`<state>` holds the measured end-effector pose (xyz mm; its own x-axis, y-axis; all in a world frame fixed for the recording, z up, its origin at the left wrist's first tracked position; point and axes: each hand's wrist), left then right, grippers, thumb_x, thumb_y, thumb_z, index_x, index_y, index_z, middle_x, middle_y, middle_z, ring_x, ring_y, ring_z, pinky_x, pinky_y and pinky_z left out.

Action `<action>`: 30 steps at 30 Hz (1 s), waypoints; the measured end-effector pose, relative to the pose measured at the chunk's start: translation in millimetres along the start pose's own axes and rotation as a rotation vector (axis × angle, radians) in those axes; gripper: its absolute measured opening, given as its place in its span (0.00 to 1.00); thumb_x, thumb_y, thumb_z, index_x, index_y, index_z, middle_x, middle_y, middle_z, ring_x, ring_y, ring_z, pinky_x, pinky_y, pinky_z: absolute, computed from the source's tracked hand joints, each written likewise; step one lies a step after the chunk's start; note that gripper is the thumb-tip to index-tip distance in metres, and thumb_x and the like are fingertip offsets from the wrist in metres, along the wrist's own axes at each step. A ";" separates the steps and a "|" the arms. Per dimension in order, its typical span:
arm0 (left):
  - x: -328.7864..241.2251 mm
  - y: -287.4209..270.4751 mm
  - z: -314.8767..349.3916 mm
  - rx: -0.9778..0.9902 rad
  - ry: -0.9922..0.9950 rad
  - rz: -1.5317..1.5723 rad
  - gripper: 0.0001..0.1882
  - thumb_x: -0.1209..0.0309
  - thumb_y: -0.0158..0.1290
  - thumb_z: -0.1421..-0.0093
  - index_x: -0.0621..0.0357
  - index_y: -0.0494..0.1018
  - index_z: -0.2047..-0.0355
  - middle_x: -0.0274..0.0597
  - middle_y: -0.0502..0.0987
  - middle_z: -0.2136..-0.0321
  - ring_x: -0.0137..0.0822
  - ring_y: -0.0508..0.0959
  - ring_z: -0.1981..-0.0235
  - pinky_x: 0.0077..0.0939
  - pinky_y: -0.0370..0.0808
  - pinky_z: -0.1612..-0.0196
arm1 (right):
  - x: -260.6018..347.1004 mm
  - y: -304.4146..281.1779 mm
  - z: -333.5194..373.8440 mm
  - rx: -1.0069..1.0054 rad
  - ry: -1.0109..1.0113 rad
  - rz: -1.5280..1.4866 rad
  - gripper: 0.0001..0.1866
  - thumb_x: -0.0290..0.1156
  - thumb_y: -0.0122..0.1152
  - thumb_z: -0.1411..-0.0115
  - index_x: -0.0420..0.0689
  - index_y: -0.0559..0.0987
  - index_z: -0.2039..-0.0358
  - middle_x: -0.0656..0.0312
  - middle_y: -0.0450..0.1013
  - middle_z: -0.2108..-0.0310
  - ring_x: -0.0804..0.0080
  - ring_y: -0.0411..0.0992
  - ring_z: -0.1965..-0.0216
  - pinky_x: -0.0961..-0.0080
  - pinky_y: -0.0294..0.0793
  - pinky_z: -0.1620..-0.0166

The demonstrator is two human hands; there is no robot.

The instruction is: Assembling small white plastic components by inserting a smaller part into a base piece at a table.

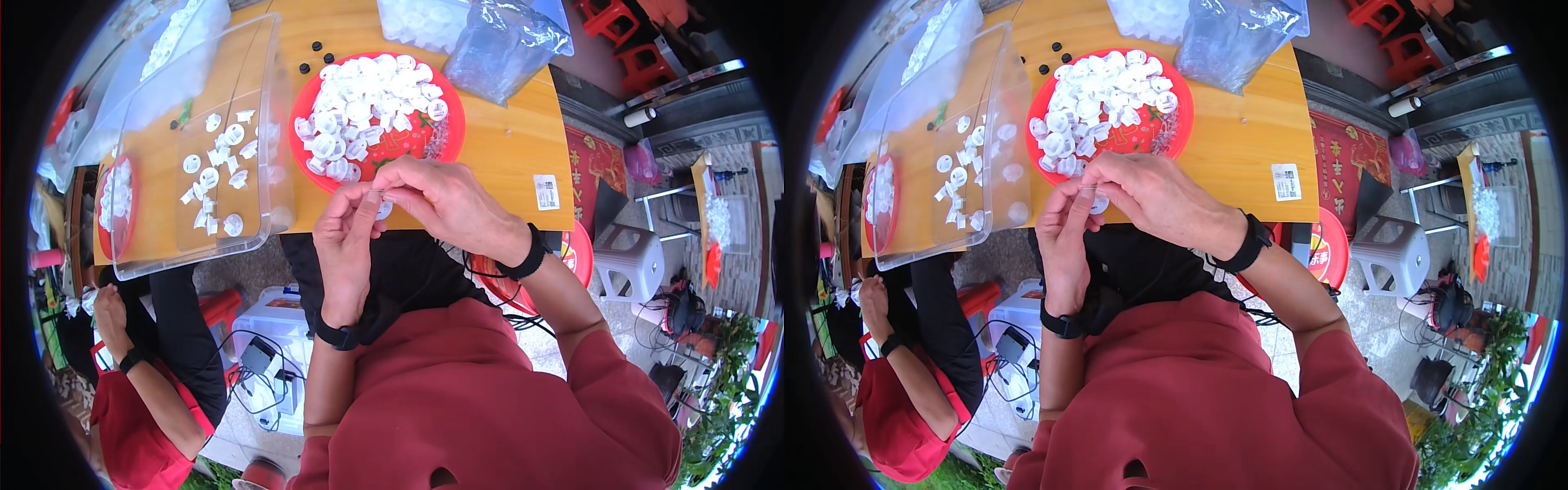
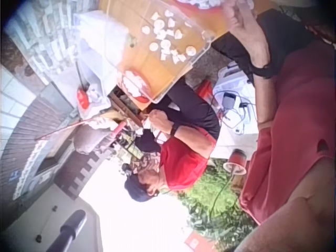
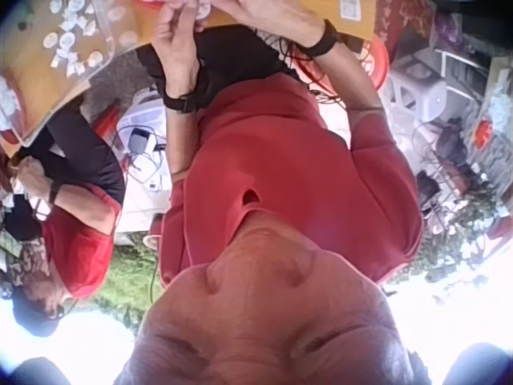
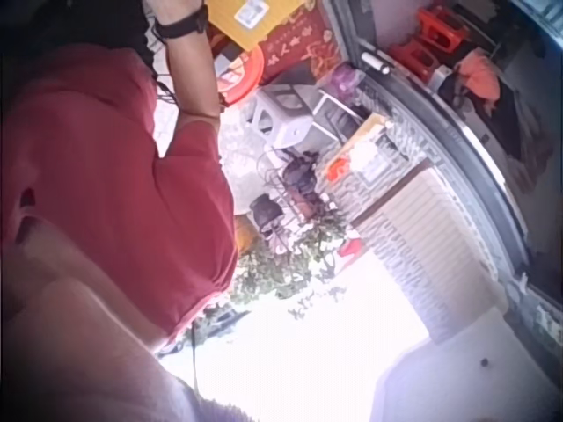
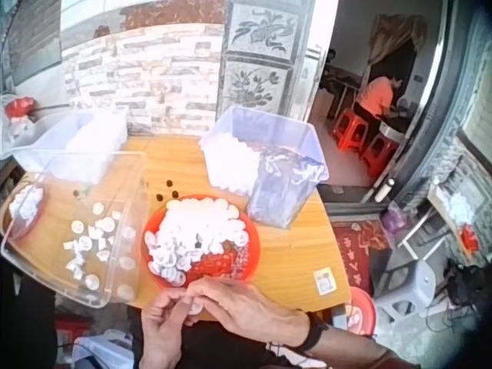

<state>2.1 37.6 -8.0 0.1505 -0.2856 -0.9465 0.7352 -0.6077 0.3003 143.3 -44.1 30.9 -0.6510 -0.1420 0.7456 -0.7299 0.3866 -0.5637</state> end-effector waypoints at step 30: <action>-2.2 -0.9 -3.9 0.069 -0.256 0.259 0.05 0.70 0.51 0.35 0.57 0.73 0.64 0.30 0.73 0.71 0.19 0.70 0.72 0.14 0.65 0.69 | -15.1 22.7 33.1 -0.399 -0.113 0.108 0.04 0.26 0.60 0.50 0.45 0.75 0.72 0.61 0.69 0.76 0.61 0.72 0.71 0.66 0.71 0.66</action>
<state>3.7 41.7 -6.7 0.1493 -0.6073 -0.7803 0.6467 -0.5370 0.5417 129.7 -63.3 -4.9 -0.7545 -0.1718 0.6334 -0.5327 0.7240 -0.4381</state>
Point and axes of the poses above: each hand's wrist, its own z-axis away from the middle knuckle, its own y-axis out of the palm, x = y × z
